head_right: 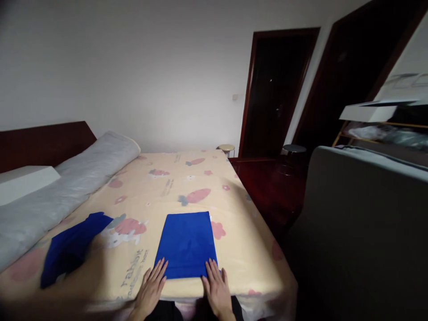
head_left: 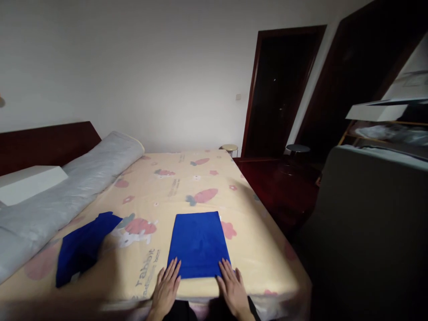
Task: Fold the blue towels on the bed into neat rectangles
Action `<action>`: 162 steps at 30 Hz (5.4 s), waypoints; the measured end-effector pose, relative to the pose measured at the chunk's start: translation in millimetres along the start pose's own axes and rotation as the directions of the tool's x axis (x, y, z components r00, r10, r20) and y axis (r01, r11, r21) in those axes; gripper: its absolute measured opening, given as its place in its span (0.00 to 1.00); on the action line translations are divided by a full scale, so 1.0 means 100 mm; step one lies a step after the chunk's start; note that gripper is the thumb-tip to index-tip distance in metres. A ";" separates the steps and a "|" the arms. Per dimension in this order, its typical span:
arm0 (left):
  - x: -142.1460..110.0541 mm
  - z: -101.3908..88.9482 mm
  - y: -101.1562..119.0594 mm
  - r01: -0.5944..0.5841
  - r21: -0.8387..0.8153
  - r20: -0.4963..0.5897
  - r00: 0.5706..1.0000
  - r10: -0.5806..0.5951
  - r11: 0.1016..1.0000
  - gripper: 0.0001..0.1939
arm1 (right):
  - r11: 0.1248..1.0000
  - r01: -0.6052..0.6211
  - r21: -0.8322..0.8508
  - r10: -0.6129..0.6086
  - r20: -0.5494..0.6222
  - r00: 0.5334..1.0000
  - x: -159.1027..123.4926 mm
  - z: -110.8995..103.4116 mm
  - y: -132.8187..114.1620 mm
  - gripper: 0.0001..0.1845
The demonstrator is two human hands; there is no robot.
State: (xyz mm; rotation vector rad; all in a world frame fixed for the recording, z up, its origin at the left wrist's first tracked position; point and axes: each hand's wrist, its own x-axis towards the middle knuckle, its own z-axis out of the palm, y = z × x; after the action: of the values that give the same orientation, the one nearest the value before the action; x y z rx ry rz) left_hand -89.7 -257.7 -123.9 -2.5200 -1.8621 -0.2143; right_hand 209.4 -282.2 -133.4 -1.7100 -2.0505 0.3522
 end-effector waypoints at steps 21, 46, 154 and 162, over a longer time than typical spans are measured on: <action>0.15 0.06 -0.02 0.094 0.055 -0.075 0.993 -0.090 0.994 0.28 | 0.992 -0.120 -0.035 0.108 -0.229 0.967 0.20 0.15 0.21 0.24; 0.02 0.15 0.57 -0.271 0.240 -0.378 0.858 0.347 0.932 0.26 | 0.997 0.046 -0.060 -0.060 -0.252 0.966 -0.01 0.28 -0.29 0.21; 0.88 -0.08 -0.38 0.193 0.087 -0.145 0.973 -0.179 0.977 0.26 | 0.968 -0.170 -0.183 0.177 0.023 0.984 1.20 -0.12 0.42 0.32; 1.18 0.06 0.34 -0.177 0.060 -0.141 0.973 0.184 0.982 0.27 | 0.985 0.165 -0.040 -0.150 0.252 0.956 1.36 0.05 -0.23 0.27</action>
State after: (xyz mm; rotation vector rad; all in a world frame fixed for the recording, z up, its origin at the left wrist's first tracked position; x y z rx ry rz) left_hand -22.9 -155.3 -113.9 -2.5461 -1.5575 -0.3386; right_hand 168.6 -153.4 -103.2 -1.5896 -2.3830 0.4770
